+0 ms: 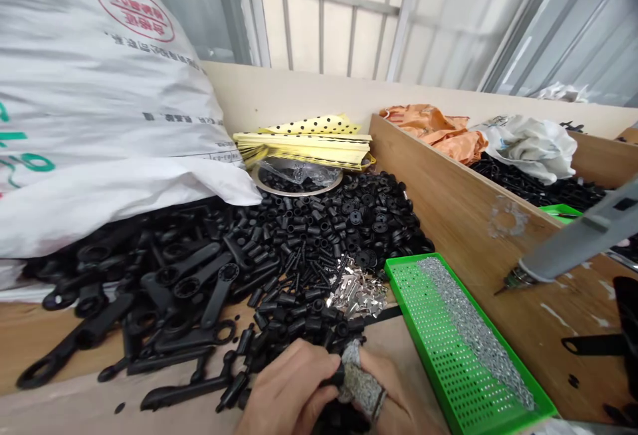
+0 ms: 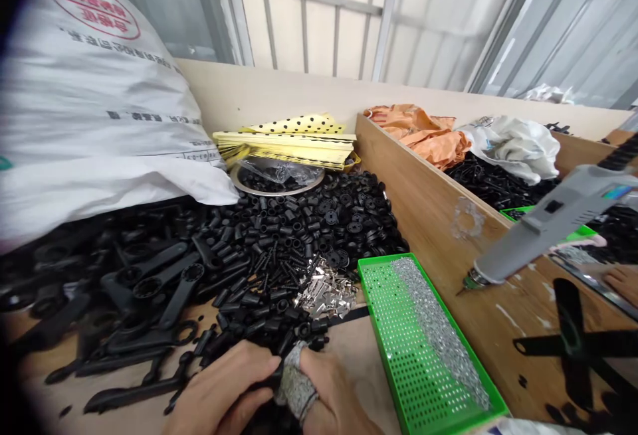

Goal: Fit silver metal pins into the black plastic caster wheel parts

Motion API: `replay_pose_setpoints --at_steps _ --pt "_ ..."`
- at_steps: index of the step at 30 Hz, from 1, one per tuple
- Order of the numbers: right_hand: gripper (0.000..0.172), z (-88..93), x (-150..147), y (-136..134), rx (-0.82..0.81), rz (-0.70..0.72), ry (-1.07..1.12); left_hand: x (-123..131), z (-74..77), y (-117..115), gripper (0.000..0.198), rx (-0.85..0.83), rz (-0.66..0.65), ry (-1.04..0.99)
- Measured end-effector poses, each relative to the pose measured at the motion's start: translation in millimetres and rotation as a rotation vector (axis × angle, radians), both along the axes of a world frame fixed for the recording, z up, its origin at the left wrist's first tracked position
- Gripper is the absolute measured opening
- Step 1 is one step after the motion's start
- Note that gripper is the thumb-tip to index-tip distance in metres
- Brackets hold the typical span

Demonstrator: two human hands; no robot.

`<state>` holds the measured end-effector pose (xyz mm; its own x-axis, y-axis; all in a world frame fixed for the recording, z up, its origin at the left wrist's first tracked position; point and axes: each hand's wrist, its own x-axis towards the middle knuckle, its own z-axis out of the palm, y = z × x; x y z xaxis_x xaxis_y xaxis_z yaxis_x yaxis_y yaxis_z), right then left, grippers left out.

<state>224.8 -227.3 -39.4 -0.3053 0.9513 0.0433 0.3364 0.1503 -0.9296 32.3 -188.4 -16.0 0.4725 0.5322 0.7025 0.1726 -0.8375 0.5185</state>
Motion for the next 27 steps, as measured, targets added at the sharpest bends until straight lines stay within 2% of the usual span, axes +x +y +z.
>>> replay_pose_setpoints --at_steps 4,6,8,10,16,20,24,27 --pt "0.039 23.5 -1.2 12.5 0.131 0.096 -0.201 -9.6 5.6 8.0 0.024 -0.168 0.022 0.113" --pt "0.027 40.0 -2.4 20.2 0.202 0.078 -0.314 -15.7 8.9 18.1 0.021 -0.235 0.103 0.16" --pt "0.023 53.3 -1.5 26.7 0.186 0.021 -0.38 -21.0 10.1 30.2 0.018 -0.267 0.201 0.21" --pt "0.021 59.9 2.9 31.5 0.168 0.015 -0.467 -24.7 9.3 40.9 0.016 -0.284 0.238 0.28" --pt "0.021 56.1 25.3 53.7 0.239 0.002 -0.667 -32.2 4.0 50.8 0.015 -0.254 0.197 0.41" --pt "0.022 57.7 31.1 79.3 0.263 0.018 -0.802 -28.5 13.6 58.9 0.016 -0.225 0.189 0.471" --pt "0.024 59.9 30.0 94.2 0.27 0.032 -0.861 -3.9 31.6 85.0 0.02 -0.228 0.246 0.676" --pt "0.024 58.3 30.0 95.3 0.275 0.022 -0.871 21.8 35.8 107.9 0.023 -0.259 0.267 0.786"
